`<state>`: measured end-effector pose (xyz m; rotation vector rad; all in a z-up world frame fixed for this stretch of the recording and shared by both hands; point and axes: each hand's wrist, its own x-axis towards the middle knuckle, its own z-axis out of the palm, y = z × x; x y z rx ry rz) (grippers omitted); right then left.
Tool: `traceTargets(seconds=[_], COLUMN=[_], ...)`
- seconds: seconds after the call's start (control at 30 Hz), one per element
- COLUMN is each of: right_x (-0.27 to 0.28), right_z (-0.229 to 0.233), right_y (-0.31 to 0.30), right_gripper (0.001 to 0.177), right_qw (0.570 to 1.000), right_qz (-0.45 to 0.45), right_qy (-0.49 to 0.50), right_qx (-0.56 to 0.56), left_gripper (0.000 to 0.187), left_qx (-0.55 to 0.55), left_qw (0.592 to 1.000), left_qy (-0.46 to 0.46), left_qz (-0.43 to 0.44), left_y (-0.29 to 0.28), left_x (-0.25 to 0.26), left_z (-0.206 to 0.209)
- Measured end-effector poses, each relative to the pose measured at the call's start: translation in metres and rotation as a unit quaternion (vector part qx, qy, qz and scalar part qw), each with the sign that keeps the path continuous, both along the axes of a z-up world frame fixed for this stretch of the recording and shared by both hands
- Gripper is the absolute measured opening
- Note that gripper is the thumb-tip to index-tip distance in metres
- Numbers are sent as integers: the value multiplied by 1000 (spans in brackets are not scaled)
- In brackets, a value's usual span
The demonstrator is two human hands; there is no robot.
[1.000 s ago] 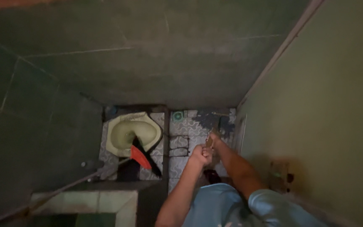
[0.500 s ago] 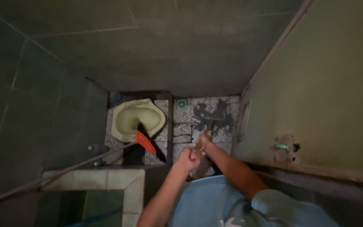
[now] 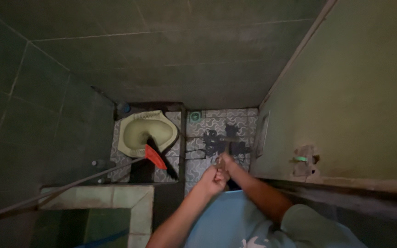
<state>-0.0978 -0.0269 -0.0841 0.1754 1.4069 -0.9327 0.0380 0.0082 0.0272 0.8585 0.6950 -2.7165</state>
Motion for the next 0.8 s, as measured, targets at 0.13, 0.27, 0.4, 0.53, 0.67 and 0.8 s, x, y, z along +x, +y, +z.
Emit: traceTargets(seconds=[0.13, 0.27, 0.4, 0.53, 0.67, 0.8], right_x=[-35, -77, -104, -111, -89, -61], right_z=[-2, -28, -58, -70, -60, -25], right_y=[-18, -43, -45, -34, -22, -34], right_gripper=[31, 30, 30, 29, 29, 28], right_qw=[999, 1000, 999, 998, 993, 984], right_qz=[21, -5, -23, -43, -58, -90], right_qy=[-33, -7, 0, -33, -83, -143], right_qx=[29, 0, -23, -43, -55, -50], left_gripper=[29, 28, 24, 21, 22, 18], left_qx=[-26, -29, -38, -158, -79, -22], left_qw=[999, 999, 999, 983, 989, 990], left_qy=[10, 19, -14, -94, -126, -135], left_qz=[-28, -19, -6, -8, 5, 29], left_y=[-19, -26, -19, -10, -20, -38], left_x=[-33, -70, -98, -91, -79, -60], left_z=[-10, -14, -12, -8, -12, -12])
